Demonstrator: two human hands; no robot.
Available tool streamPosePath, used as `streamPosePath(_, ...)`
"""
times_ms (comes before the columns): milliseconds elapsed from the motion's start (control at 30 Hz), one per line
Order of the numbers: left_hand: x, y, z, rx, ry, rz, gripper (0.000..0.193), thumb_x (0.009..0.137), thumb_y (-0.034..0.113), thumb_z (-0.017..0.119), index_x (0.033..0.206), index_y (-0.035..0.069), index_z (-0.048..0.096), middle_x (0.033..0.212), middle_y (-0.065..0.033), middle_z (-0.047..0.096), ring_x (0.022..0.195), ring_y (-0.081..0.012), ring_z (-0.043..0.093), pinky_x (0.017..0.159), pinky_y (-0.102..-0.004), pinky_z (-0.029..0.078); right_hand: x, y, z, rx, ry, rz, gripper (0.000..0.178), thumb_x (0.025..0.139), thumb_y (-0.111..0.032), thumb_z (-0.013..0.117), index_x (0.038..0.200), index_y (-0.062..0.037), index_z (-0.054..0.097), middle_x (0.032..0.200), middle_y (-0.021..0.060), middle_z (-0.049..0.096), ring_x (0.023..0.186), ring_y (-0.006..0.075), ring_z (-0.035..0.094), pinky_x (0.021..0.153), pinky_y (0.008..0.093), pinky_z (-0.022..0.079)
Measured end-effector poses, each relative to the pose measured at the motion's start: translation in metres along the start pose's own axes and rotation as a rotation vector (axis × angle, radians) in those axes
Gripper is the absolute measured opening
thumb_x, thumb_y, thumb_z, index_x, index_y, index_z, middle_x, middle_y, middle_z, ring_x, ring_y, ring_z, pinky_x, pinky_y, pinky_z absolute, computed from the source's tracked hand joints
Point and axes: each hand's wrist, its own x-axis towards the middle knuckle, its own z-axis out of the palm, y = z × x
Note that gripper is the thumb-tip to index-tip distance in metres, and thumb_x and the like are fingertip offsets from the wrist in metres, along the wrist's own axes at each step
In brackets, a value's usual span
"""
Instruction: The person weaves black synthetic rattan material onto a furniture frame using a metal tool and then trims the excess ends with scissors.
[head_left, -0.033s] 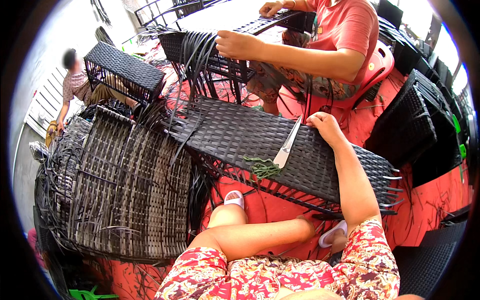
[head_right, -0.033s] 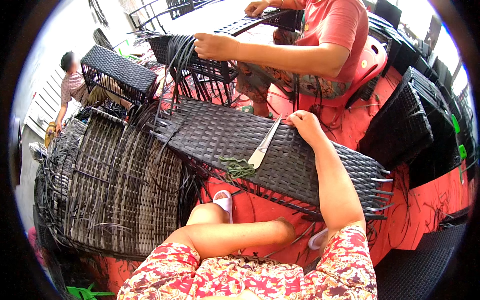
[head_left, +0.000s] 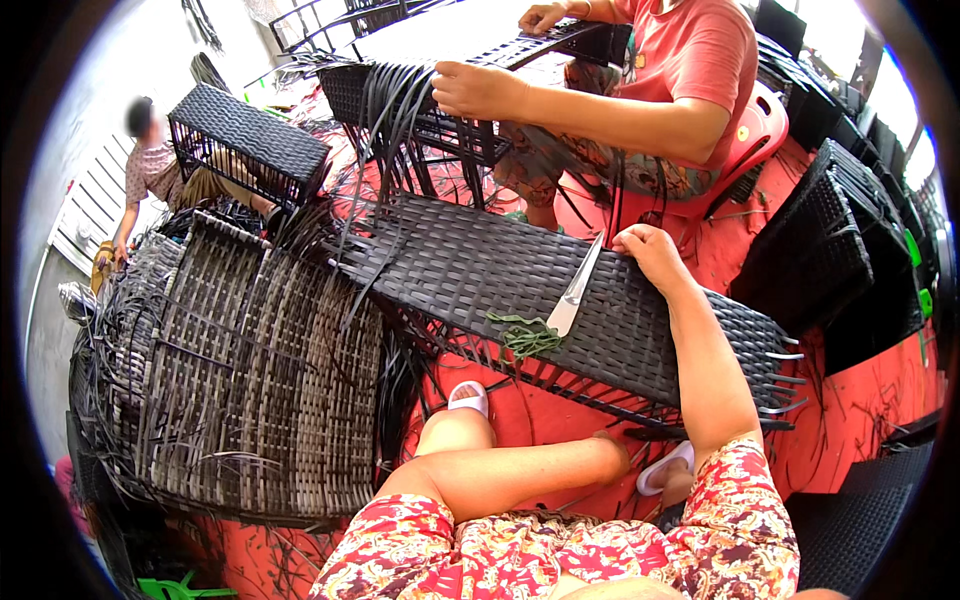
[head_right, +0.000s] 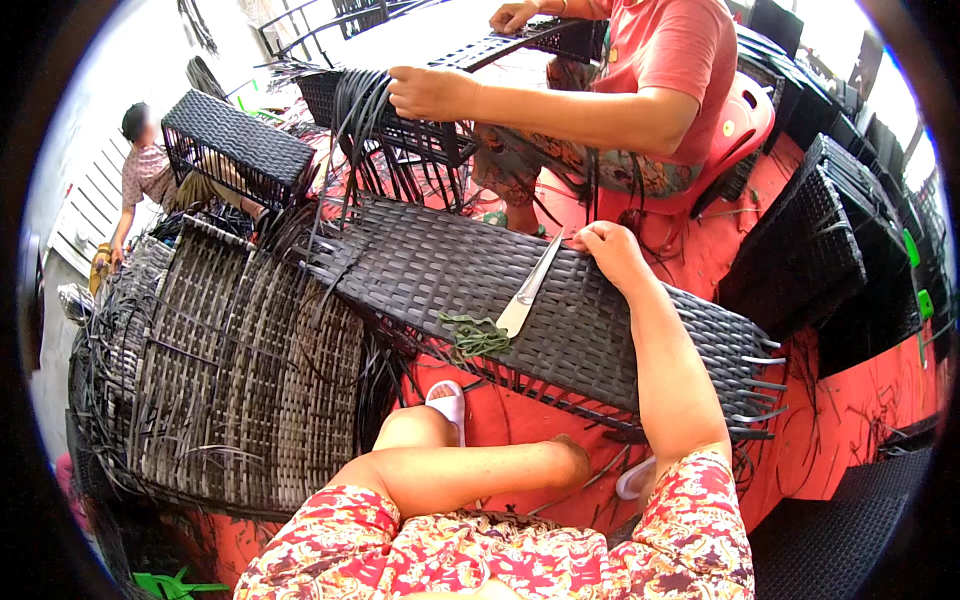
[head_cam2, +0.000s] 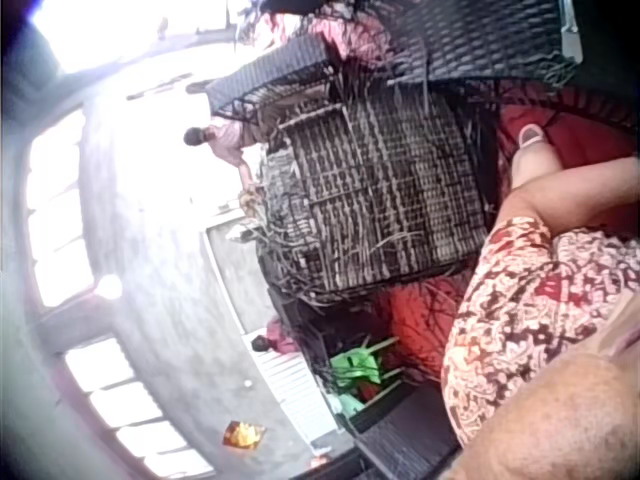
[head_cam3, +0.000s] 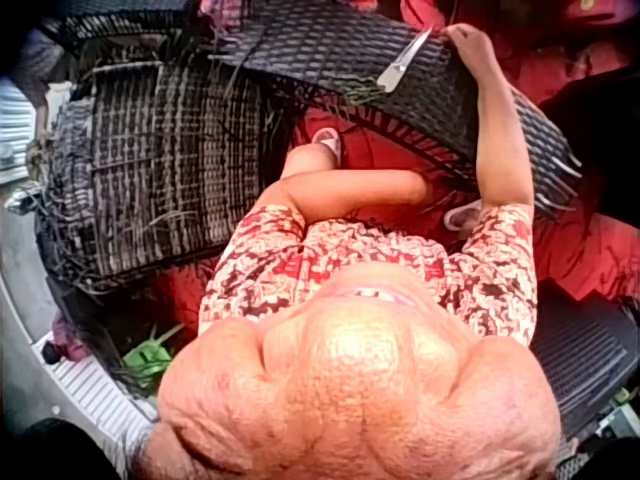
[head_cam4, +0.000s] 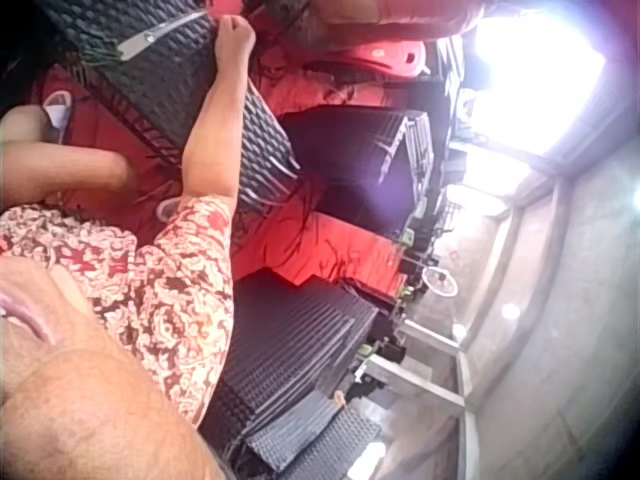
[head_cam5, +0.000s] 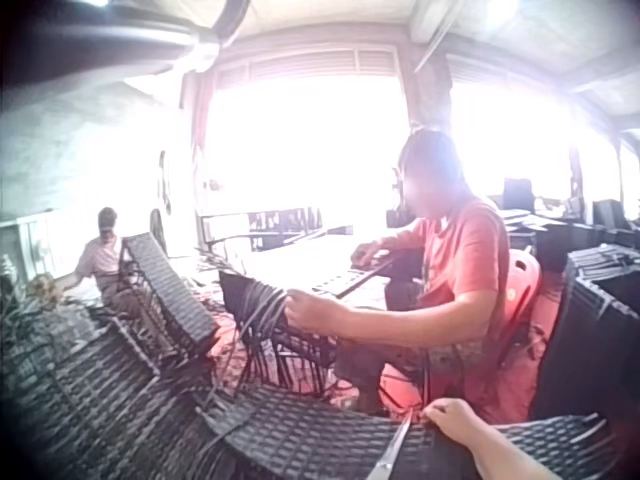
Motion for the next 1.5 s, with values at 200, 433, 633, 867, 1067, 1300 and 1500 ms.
streamPosePath(200, 0.023, -0.011, 0.023, -0.035, 0.046, 0.004, 0.05, 0.092, 0.031, 0.025, 0.141, 0.023, 0.026, 0.145, -0.0034, 0.029, 0.128, -0.016, 0.035, 0.1, -0.0344, 0.033, 0.001, -0.002, 0.003, 0.003, -0.011, -0.006, 0.024, 0.087, -0.017, 0.052, 0.087, 0.0045, 0.063, 0.08, 0.0079, 0.066, 0.075, 0.0127, 0.061, 0.072, 0.0251, 0.047)
streamPosePath(433, -0.017, 0.005, -0.014, -0.068, 0.064, -0.004, 0.048, 0.094, 0.03, 0.021, 0.14, 0.022, 0.029, 0.145, -0.0024, 0.029, 0.128, -0.0155, 0.035, 0.1, -0.0326, 0.032, -0.001, -0.002, -0.001, -0.012, -0.004, -0.006, 0.025, 0.086, -0.017, 0.052, 0.088, 0.0049, 0.063, 0.081, 0.0085, 0.066, 0.076, 0.0127, 0.061, 0.072, 0.0254, 0.048)
streamPosePath(633, -0.003, 0.0, 0.0, -0.033, 0.068, 0.001, 0.048, 0.094, 0.031, 0.022, 0.14, 0.023, 0.03, 0.145, -0.002, 0.03, 0.128, -0.0147, 0.036, 0.099, -0.0325, 0.034, 0.0, -0.004, 0.0, -0.008, -0.009, 0.005, 0.024, 0.086, -0.016, 0.052, 0.088, 0.0046, 0.063, 0.081, 0.0087, 0.066, 0.076, 0.0128, 0.061, 0.072, 0.0254, 0.048)
streamPosePath(867, -0.002, -0.002, 0.002, -0.031, 0.068, 0.003, 0.048, 0.093, 0.031, 0.022, 0.14, 0.023, 0.03, 0.144, -0.0018, 0.031, 0.127, -0.0146, 0.037, 0.097, -0.0331, 0.035, -0.001, -0.002, 0.001, 0.029, -0.008, 0.012, 0.022, 0.085, -0.015, 0.052, 0.085, 0.0035, 0.063, 0.078, 0.007, 0.065, 0.076, 0.0127, 0.061, 0.072, 0.0249, 0.048)
streamPosePath(1067, -0.004, -0.003, 0.002, -0.025, 0.075, 0.005, 0.048, 0.093, 0.031, 0.023, 0.14, 0.024, 0.03, 0.144, -0.0017, 0.031, 0.127, -0.0145, 0.038, 0.095, -0.0336, 0.037, 0.0, -0.001, 0.0, 0.017, -0.01, 0.003, 0.021, 0.084, -0.014, 0.052, 0.084, 0.0035, 0.063, 0.079, 0.0071, 0.065, 0.076, 0.0126, 0.061, 0.072, 0.025, 0.047)
streamPosePath(1300, -0.003, -0.002, 0.003, -0.019, 0.09, 0.007, 0.048, 0.093, 0.031, 0.024, 0.14, 0.025, 0.031, 0.144, -0.0016, 0.032, 0.126, -0.0145, 0.039, 0.093, -0.0342, 0.039, -0.002, -0.005, 0.001, 0.029, -0.009, 0.019, 0.023, 0.086, -0.016, 0.052, 0.086, 0.0043, 0.063, 0.08, 0.0078, 0.066, 0.076, 0.0123, 0.061, 0.072, 0.0252, 0.048)
streamPosePath(1500, -0.003, -0.001, 0.003, -0.012, 0.109, 0.007, 0.048, 0.093, 0.031, 0.025, 0.14, 0.025, 0.031, 0.143, -0.0015, 0.033, 0.125, -0.0144, 0.04, 0.092, -0.0347, 0.04, -0.002, -0.006, 0.0, 0.011, -0.009, 0.016, 0.023, 0.086, -0.016, 0.051, 0.088, 0.0041, 0.063, 0.081, 0.0079, 0.066, 0.075, 0.012, 0.061, 0.072, 0.0251, 0.048)
